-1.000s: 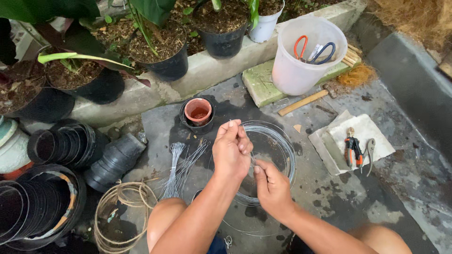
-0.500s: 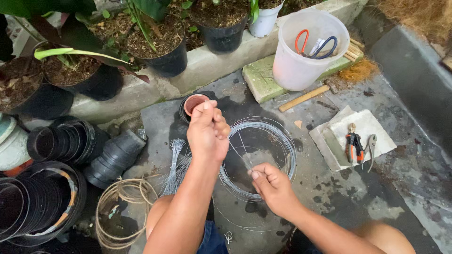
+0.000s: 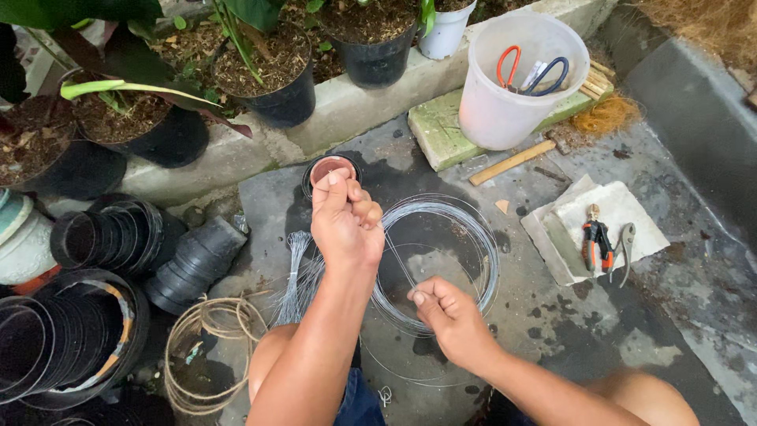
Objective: The person sits on the ground and repeatedly bends thin metal wire into looped shapes. They use pliers to cut and bend the wire, then shape the ends by hand into small hooks or loops. Finished pieces are placed on the ground beside them.
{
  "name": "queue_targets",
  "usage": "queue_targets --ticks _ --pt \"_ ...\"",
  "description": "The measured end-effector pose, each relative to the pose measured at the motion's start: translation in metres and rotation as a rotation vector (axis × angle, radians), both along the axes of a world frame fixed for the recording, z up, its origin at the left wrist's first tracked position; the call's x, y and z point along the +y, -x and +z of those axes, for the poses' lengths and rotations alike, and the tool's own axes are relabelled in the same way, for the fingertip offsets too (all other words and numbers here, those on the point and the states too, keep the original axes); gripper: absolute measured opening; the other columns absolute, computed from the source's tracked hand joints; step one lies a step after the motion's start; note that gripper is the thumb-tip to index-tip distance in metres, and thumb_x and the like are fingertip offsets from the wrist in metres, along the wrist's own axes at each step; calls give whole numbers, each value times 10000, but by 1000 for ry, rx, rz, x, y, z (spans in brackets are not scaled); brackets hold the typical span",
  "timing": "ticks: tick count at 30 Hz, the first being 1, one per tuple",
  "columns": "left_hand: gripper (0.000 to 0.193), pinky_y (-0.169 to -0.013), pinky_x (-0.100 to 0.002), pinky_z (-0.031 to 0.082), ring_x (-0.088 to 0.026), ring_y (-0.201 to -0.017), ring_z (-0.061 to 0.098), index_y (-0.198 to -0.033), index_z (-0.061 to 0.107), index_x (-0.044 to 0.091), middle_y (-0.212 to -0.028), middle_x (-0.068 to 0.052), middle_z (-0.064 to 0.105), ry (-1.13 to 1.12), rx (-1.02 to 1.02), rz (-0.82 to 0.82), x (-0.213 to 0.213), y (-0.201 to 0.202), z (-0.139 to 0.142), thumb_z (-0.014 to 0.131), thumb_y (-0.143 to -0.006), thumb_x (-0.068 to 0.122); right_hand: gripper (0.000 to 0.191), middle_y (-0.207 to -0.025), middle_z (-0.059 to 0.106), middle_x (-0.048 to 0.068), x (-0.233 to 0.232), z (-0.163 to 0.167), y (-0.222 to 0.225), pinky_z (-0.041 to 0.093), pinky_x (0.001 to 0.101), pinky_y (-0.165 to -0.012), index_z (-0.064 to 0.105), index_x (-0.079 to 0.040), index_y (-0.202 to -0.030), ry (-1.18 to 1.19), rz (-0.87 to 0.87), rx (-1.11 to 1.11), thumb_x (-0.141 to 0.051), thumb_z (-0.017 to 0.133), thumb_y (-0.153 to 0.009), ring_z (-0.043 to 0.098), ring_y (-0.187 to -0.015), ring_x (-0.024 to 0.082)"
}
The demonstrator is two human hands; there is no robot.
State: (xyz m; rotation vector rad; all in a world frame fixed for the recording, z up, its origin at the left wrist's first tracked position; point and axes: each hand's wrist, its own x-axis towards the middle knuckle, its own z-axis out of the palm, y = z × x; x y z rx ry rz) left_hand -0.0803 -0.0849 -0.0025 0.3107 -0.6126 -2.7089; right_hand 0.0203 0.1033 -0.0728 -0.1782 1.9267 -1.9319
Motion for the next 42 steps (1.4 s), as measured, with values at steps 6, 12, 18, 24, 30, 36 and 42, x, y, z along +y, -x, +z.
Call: queue_targets --ticks 6,12,18,24,30,36,42 --pt "97 -451 -249 301 -81 -517 374 -1036 588 111 -757 -28 548 57 -27 -149 -5 -1 5 591 -1032 208 171 -661 536 5 1 -4 1 394 247 -507 670 -12 -1057 129 -64 -37 -142 564 -1028 461 -567 69" --pt "144 -446 -238 310 -75 -502 374 -1068 601 63 -787 -40 578 172 -48 -315 10 -9 3 583 -1038 202 191 -1054 610 18 21 21 31 500 242 -763 683 17 -1149 37 -189 444 -102 567 -1054 608 -865 87" --pt "172 -477 -245 362 -101 -552 506 -1064 628 41 -779 -44 622 346 -106 -338 34 -19 -6 597 -1037 209 327 -886 566 -2 29 40 20 416 239 -594 659 -11 -1341 275 -135 288 -65 603 -1023 489 -695 74" --pt "185 -766 -374 581 -256 -872 744 -1060 632 26 -872 -98 702 323 -38 -406 46 -26 -15 599 -1036 207 329 -850 581 -2 24 35 18 400 245 -556 662 -13 -1321 287 -161 219 -56 607 -999 486 -657 80" --pt "199 -818 -415 599 -283 -896 740 -1074 635 21 -973 -151 736 310 5 -475 48 -30 -16 593 -1034 212 328 -748 540 -14 23 26 21 389 245 -552 676 -16 -1319 271 -154 186 -69 595 -1005 458 -625 82" --pt "217 -811 -434 596 -290 -896 738 -1091 627 12 -976 -152 727 274 32 -527 47 -32 -15 590 -1039 220 332 -704 527 -15 21 23 23 382 246 -543 690 -12 -1299 242 -165 95 -70 608 -983 466 -616 87" --pt "230 -780 -436 597 -295 -869 734 -1110 632 -1 -950 -147 718 267 43 -537 46 -32 -14 578 -1054 214 316 -693 541 -9 20 28 25 387 251 -533 715 -4 -1266 201 -180 54 -76 620 -973 464 -601 90"
